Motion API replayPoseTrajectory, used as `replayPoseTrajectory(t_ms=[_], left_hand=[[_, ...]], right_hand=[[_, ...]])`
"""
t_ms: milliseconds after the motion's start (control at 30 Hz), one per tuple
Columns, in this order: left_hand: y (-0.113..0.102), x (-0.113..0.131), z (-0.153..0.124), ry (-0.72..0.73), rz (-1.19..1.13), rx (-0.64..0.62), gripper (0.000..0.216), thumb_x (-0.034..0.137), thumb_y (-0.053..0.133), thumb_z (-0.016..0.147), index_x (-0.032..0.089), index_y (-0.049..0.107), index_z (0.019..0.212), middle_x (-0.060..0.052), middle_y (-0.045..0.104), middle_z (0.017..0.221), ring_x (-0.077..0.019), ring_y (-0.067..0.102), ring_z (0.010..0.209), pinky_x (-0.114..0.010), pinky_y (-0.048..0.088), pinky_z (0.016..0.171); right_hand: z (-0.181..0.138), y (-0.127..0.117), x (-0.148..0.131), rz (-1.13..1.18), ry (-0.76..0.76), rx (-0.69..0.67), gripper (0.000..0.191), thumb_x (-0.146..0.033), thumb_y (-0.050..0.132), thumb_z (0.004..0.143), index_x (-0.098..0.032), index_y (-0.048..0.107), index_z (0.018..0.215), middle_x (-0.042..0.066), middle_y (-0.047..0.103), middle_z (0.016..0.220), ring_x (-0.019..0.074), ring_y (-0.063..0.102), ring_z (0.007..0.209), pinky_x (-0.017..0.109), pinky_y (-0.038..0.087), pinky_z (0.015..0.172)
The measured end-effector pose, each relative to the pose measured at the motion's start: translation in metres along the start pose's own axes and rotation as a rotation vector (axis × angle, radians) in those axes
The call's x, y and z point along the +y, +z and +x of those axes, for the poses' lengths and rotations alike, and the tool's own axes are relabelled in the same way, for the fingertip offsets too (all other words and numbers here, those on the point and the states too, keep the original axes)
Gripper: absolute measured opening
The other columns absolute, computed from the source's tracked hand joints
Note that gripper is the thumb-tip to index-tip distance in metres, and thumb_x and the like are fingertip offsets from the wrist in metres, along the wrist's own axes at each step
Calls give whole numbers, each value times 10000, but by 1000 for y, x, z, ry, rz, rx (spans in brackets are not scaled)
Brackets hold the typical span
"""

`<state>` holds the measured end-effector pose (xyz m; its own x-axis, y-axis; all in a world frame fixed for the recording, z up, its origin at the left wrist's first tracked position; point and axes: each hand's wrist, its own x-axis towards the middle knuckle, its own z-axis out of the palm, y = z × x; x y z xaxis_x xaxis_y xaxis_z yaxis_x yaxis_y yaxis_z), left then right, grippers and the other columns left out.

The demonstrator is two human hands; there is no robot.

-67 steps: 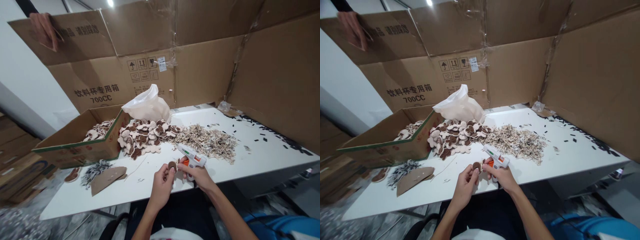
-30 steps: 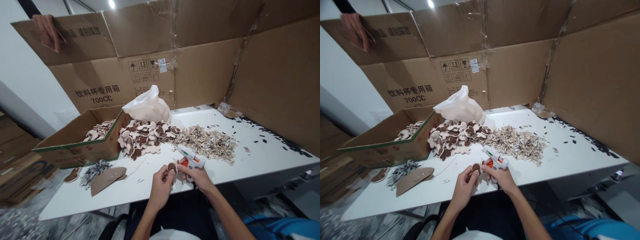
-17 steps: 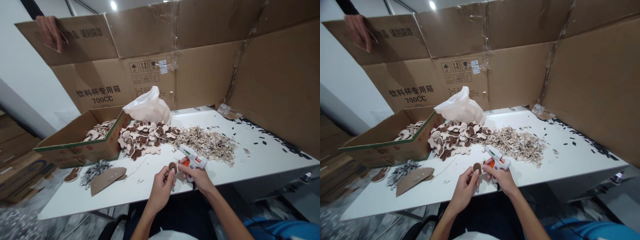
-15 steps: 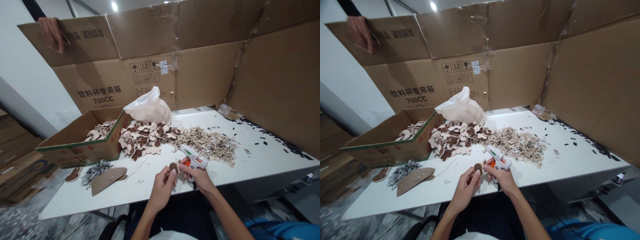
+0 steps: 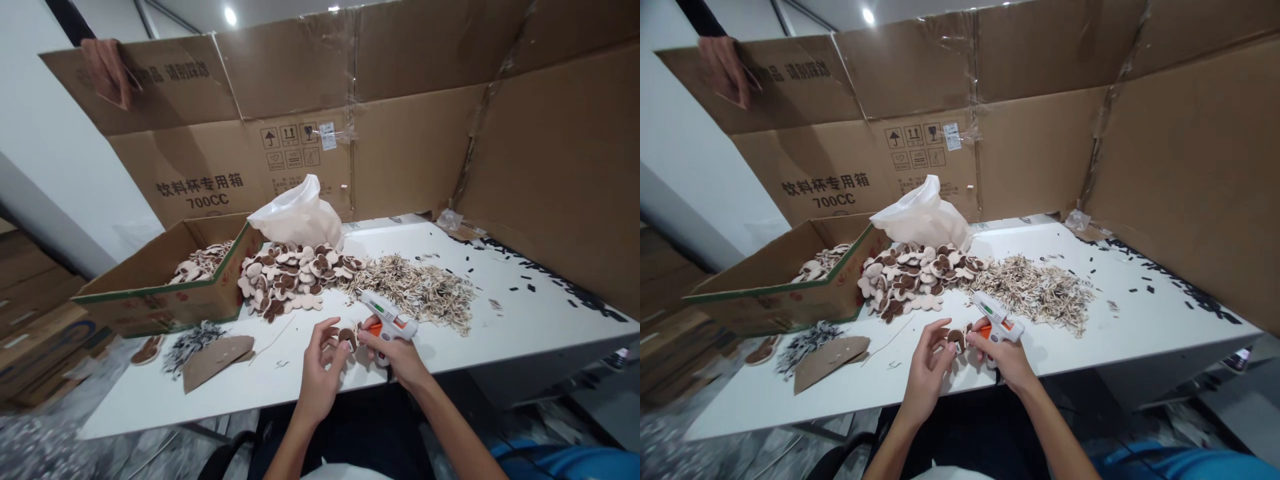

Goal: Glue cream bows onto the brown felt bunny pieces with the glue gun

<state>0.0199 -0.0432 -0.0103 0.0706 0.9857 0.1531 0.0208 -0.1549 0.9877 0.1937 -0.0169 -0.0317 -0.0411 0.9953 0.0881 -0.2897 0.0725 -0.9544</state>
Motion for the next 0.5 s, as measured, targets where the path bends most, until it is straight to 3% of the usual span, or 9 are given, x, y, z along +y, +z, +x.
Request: replayPoseTrajectory(t_ms=[133, 300, 400, 500], left_hand=[[1, -1, 0, 15, -5, -54, 265, 405, 661, 927, 193, 688, 1085, -62, 700, 949, -198, 642, 854, -278, 539, 725], [2, -4, 0, -4, -42, -17, 230, 378, 720, 883, 172, 661, 966, -58, 702, 899, -194, 672, 829, -309, 572, 776], [2, 0, 1, -16, -125, 88, 272, 370, 737, 864, 187, 610, 1021, -49, 695, 914, -190, 685, 815, -323, 599, 749], [-6, 14, 3, 74, -121, 271, 326, 363, 729, 870, 210, 576, 1115, -42, 689, 940, -182, 686, 801, -309, 613, 689]], right_hand=[[0, 0, 0, -31, -7, -17, 281, -433, 848, 794, -204, 692, 845, -34, 615, 619, 128, 547, 498, 266, 411, 530], [1, 0, 2, 17, 21, 69, 324, -457, 874, 756, -207, 692, 853, -23, 644, 645, 133, 551, 508, 259, 404, 518], [1, -1, 3, 38, 17, 97, 331, -470, 865, 764, -205, 685, 847, -7, 671, 663, 139, 560, 522, 266, 418, 537], [2, -1, 3, 41, -3, 100, 309, -453, 848, 792, -202, 677, 851, -9, 664, 630, 139, 558, 515, 278, 441, 570]])
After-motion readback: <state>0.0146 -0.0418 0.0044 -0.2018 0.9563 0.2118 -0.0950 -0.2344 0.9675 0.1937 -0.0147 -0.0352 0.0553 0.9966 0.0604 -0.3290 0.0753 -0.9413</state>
